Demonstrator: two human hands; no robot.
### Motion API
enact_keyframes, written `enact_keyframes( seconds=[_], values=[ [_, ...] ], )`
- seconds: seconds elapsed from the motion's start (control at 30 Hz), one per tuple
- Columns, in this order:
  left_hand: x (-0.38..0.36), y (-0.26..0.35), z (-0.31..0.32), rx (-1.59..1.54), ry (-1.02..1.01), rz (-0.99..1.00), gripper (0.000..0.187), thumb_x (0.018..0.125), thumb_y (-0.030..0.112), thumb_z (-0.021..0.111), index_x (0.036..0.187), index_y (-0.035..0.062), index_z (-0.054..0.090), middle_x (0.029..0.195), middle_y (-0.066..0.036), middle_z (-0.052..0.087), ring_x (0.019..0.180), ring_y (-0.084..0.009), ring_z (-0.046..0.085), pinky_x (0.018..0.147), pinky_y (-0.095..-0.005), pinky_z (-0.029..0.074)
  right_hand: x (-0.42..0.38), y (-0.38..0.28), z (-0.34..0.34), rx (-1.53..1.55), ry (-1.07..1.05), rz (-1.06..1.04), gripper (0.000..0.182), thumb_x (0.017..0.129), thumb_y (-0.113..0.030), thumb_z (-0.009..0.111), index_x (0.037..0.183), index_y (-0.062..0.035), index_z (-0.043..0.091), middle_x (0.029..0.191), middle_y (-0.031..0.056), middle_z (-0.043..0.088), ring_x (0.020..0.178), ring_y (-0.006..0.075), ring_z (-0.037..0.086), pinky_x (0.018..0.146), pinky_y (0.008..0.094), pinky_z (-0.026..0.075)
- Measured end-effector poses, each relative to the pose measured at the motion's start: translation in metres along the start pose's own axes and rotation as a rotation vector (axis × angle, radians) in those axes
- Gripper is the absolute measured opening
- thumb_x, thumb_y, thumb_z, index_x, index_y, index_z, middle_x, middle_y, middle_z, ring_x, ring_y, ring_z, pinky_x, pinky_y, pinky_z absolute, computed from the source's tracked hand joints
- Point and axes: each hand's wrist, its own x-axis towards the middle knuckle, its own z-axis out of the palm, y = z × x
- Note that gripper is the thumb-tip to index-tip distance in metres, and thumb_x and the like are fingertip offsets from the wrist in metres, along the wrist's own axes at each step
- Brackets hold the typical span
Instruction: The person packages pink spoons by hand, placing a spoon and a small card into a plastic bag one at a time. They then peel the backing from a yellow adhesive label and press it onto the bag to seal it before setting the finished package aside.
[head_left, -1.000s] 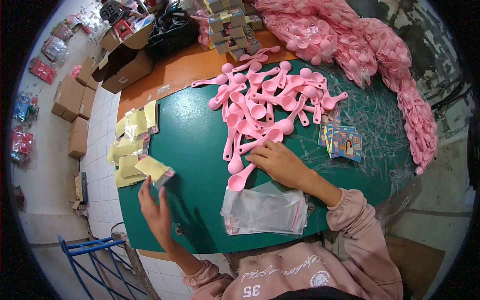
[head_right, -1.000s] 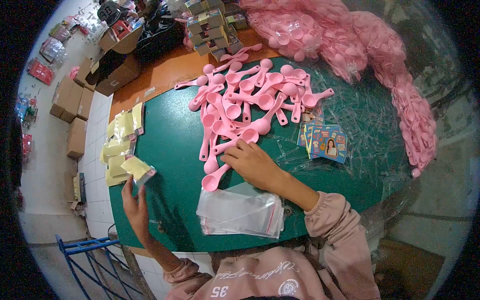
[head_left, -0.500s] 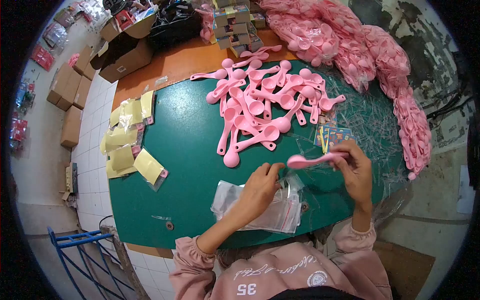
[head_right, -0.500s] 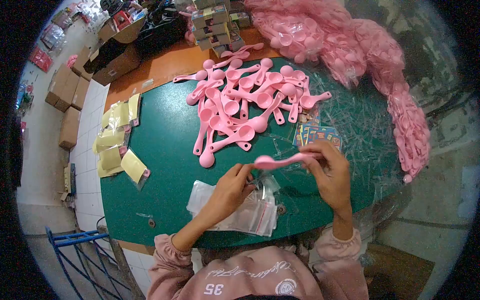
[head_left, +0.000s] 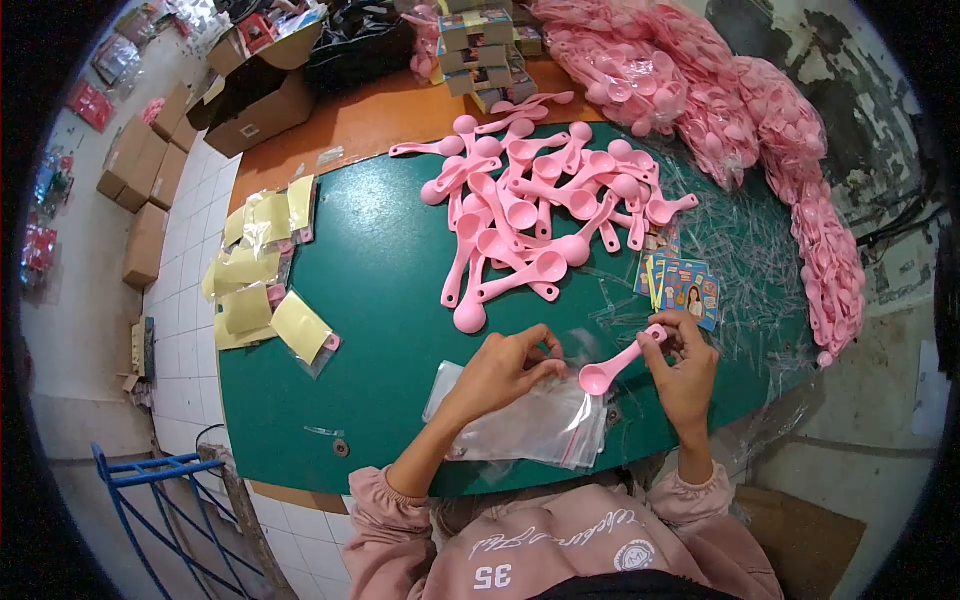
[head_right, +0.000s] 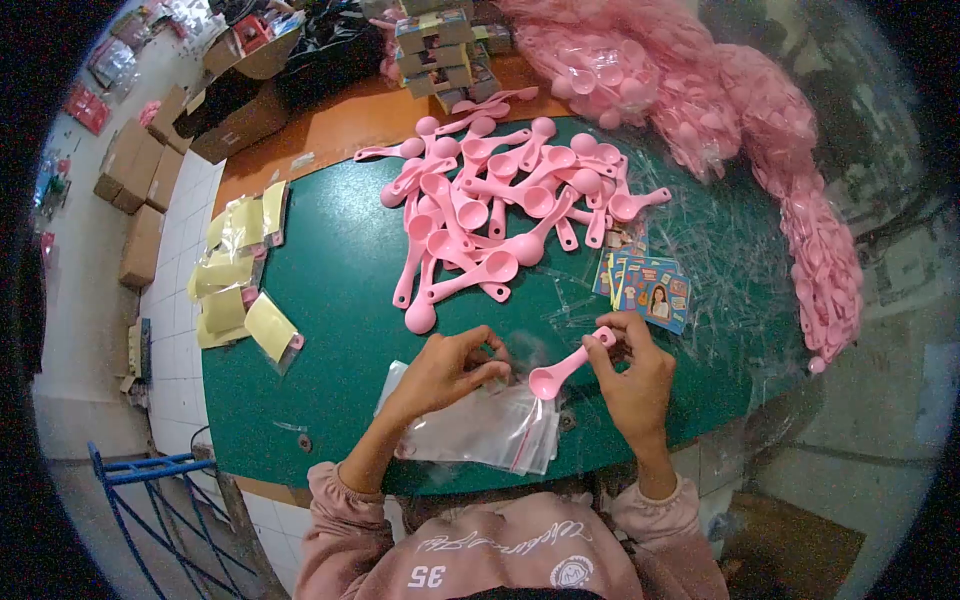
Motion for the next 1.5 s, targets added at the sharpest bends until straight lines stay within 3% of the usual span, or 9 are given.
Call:
enact_keyframes(
  seconds=[0.1, 0.2, 0.27, 0.47, 0.77, 1.07, 1.2, 1.4, 1.5],
  values=[
    [0.004, -0.016, -0.002, -0.053, 0.059, 0.004, 0.016, 0.078, 0.012, 0.062, 0.085, 0.0, 0.053, 0.077, -0.01, 0.066, 0.068, -0.0191, 0.064, 0.062, -0.0269, 0.048, -0.001, -0.001, 0.001, -0.091, 0.032, -0.012, 0.024, 0.076, -0.008, 0.065, 0.097, -0.0029, 0.054, 0.071, 0.0091, 0.061, 0.063, 0.0122, 0.059, 0.055, 0.0256, 0.046],
    [0.009, -0.028, -0.006, -0.1, 0.189, 0.267, 0.016, 0.081, 0.008, 0.059, 0.09, -0.0007, 0.05, 0.087, -0.012, 0.065, 0.078, -0.0189, 0.064, 0.068, -0.0272, 0.05, 0.003, -0.004, 0.002, -0.07, 0.044, -0.043, 0.021, 0.079, -0.008, 0.062, 0.096, -0.002, 0.051, 0.07, 0.0076, 0.06, 0.06, 0.0116, 0.058, 0.053, 0.0249, 0.046],
    [0.009, -0.027, -0.01, -0.64, 0.06, -0.042, 0.022, 0.082, 0.005, 0.058, 0.098, -0.0004, 0.045, 0.094, -0.014, 0.063, 0.085, -0.0188, 0.062, 0.072, -0.0275, 0.051, 0.011, -0.006, 0.006, 0.027, 0.103, -0.023, 0.019, 0.081, -0.007, 0.061, 0.095, -0.0015, 0.049, 0.069, 0.0068, 0.059, 0.058, 0.0109, 0.057, 0.051, 0.024, 0.045],
    [0.008, -0.019, -0.016, -0.682, 0.075, -0.084, 0.034, 0.078, 0.004, 0.063, 0.107, 0.0006, 0.045, 0.085, -0.012, 0.065, 0.08, -0.0146, 0.063, 0.069, -0.0235, 0.049, 0.046, -0.019, 0.026, 0.315, 0.199, -0.113, 0.015, 0.085, -0.007, 0.056, 0.092, -0.0005, 0.044, 0.069, 0.0055, 0.054, 0.054, 0.0082, 0.053, 0.047, 0.0197, 0.042],
    [0.007, -0.02, -0.012, -0.681, 0.131, -0.141, 0.038, 0.076, 0.004, 0.065, 0.11, 0.0007, 0.048, 0.083, -0.007, 0.065, 0.077, -0.0109, 0.062, 0.067, -0.0214, 0.048, 0.049, -0.018, 0.041, 0.359, -0.02, -0.17, 0.016, 0.083, -0.007, 0.059, 0.088, -0.0013, 0.045, 0.068, 0.0044, 0.054, 0.054, 0.0074, 0.053, 0.047, 0.0201, 0.042],
    [0.004, -0.015, -0.009, -0.585, 0.036, 0.038, 0.028, 0.087, 0.016, 0.055, 0.111, 0.002, 0.052, 0.086, -0.002, 0.061, 0.078, -0.0049, 0.056, 0.066, -0.0194, 0.047, 0.052, -0.012, 0.043, 0.53, -0.452, -0.021, 0.01, 0.085, -0.006, 0.055, 0.085, -0.0012, 0.047, 0.069, 0.0048, 0.055, 0.055, 0.0079, 0.054, 0.049, 0.021, 0.043],
    [0.001, -0.02, -0.017, -0.557, -0.104, -0.107, 0.033, 0.092, 0.028, 0.045, 0.107, 0.0, 0.054, 0.086, -0.001, 0.06, 0.078, -0.0056, 0.054, 0.066, -0.0198, 0.045, 0.055, -0.011, 0.042, 0.524, -0.366, -0.03, 0.01, 0.085, -0.008, 0.055, 0.086, -0.0013, 0.047, 0.071, 0.0051, 0.055, 0.056, 0.0081, 0.054, 0.05, 0.0206, 0.044],
    [0.003, -0.021, -0.015, -0.689, -0.165, -0.076, 0.037, 0.094, 0.029, 0.04, 0.109, -0.0021, 0.054, 0.092, -0.007, 0.062, 0.079, -0.0113, 0.059, 0.071, -0.0236, 0.049, 0.048, -0.004, 0.041, 0.57, -0.431, -0.19, 0.037, 0.089, -0.036, 0.049, 0.093, -0.0002, 0.053, 0.082, 0.0074, 0.059, 0.073, 0.0135, 0.058, 0.066, 0.025, 0.047],
    [-0.001, -0.009, -0.015, -0.782, -0.083, -0.128, 0.036, 0.095, 0.027, 0.038, 0.109, -0.0026, 0.054, 0.095, -0.01, 0.062, 0.082, -0.0146, 0.061, 0.073, -0.0246, 0.049, 0.043, -0.019, 0.042, 0.36, -0.61, -0.428, 0.056, 0.086, -0.054, 0.039, 0.102, -0.0059, 0.061, 0.117, 0.015, 0.051, 0.108, 0.0291, 0.046, 0.094, 0.0385, 0.034]
  ],
)
